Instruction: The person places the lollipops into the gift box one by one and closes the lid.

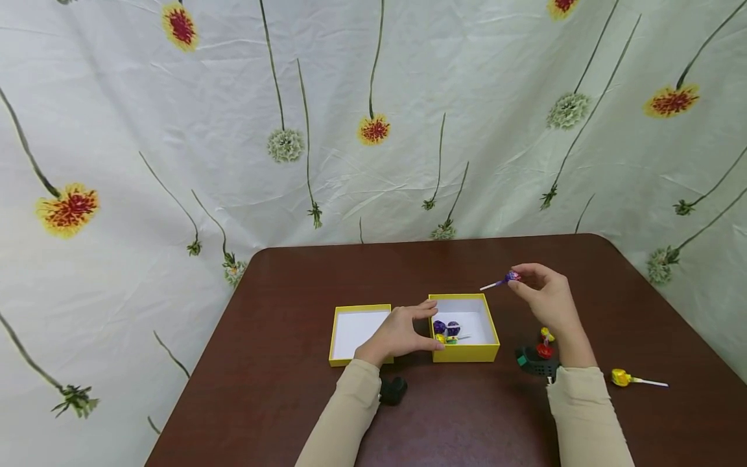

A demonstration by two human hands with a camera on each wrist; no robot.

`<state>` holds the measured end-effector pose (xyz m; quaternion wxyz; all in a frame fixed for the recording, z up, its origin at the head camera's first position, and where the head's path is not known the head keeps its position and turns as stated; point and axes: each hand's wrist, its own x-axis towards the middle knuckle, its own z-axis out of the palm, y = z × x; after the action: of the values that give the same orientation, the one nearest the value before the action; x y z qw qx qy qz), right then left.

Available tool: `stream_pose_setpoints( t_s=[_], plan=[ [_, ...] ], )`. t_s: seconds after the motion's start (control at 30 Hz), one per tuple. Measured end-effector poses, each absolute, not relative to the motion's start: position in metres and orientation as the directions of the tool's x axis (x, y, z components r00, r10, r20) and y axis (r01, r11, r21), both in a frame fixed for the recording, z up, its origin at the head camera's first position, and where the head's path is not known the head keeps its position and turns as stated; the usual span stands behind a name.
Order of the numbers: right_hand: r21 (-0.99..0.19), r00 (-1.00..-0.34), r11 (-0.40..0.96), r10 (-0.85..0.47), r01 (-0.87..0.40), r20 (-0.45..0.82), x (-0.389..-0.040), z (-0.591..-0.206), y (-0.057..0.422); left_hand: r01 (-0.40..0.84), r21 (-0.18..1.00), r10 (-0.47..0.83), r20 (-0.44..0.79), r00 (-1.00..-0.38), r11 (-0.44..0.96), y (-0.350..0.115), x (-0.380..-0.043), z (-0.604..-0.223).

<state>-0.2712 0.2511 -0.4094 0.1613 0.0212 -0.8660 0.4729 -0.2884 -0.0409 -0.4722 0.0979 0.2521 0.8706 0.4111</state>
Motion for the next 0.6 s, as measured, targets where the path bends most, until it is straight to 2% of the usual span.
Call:
stream_pose_setpoints(
  t_s=[0.37,0.6],
  plan=[
    [-0.844,-0.977,0.5,-0.029,-0.196,0.21,-0.275,-0.414,0.234,0.351,0.766,0.517,0.028,-0.855,0.539,-0.04,-0.289,-0.472],
    [-0.839,-0.975,0.498,-0.095,-0.22,0.199,-0.278,-0.42,0.221,0.355,0.763,0.519,0.03,-0.854,0.541,-0.04,-0.288,-0.47]
  ],
)
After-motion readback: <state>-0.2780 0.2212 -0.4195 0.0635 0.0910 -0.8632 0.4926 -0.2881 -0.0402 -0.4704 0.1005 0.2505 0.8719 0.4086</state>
